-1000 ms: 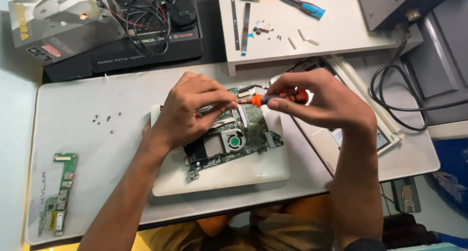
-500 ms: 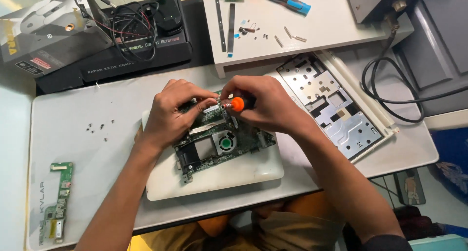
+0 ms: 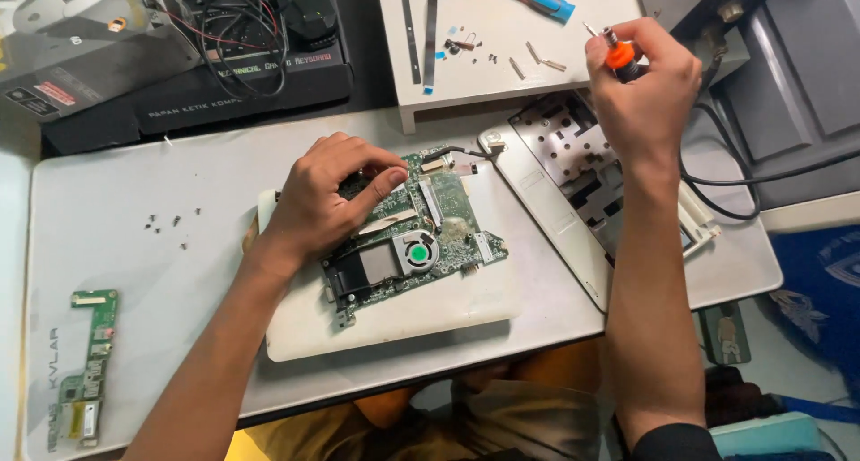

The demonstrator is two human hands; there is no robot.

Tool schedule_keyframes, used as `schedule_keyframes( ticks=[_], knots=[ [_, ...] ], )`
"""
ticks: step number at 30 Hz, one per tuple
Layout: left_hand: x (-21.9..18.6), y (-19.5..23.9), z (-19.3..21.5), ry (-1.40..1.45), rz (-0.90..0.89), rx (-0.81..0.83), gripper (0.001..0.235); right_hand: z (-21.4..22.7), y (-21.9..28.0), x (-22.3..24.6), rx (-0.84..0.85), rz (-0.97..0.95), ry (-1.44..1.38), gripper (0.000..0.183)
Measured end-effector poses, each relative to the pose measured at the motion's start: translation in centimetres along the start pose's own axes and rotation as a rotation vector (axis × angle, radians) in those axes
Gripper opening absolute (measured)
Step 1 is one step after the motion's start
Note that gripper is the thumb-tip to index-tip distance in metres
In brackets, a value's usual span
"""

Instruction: The person uses a screwdriver to remove screws from a laptop motherboard placed on a white surface. After removing the screws, the person lifts the motherboard and places it into the laptop chassis.

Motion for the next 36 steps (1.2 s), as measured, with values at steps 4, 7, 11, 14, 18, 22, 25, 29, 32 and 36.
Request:
schedule_keyframes(
  ticks=[4,7,11,14,18,22,25,29,32,36],
  knots=[
    [0.0,0.4,0.1,0.020,-0.018,-0.046,0.012,-1.5,0.8,-2.7,0.082,-0.087,0.219,0.015],
    [-0.5,0.6,0.7,0.053,-0.014,-0.115,0.012,-1.9,1.1,-2.8,0.153,-0.176,0.264,0.013],
    [-0.1,0.6,0.6,0.056,-0.016,-0.116,0.014,-1.6,0.8,-1.8,0.138,-0.139,0.251,0.016],
    [-0.2,0.6,0.5,0.051,-0.026,-0.109,0.017,-1.3,0.9,-1.3,0.160,-0.096,0.246,0.020],
    [-0.1,0.6,0.4,0.043,-0.031,-0.109,0.019,-2.4,1.2,-0.1,0.262,-0.056,0.240,0.016],
    [0.1,0.6,0.4,0.036,-0.033,-0.108,0.018,-2.8,1.2,-0.7,0.267,-0.112,0.216,0.011],
    [0.0,0.6,0.4,0.031,-0.039,-0.107,0.019,-2.9,1.3,-1.3,0.254,-0.082,0.226,0.016],
    [0.0,0.6,0.3,0.038,-0.023,-0.093,0.020,-2.5,1.4,-1.0,0.210,-0.024,0.238,0.010],
    [0.1,0.5,0.3,0.033,-0.018,-0.085,0.020,-2.3,1.3,-0.5,0.183,0.033,0.248,0.009],
    [0.3,0.4,0.1,0.030,-0.008,-0.078,0.022,-2.7,1.4,-0.1,0.138,0.145,0.230,0.009]
  ],
)
Point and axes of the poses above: each hand's wrist, its own y-axis away from the middle knuckle, its own z-axis out of the back of the hand, x = y × z, the point moved 6 cm from there along -y, towards the middle knuckle, and after that the axes turned 14 degrees about z, right-handed, at the moved point
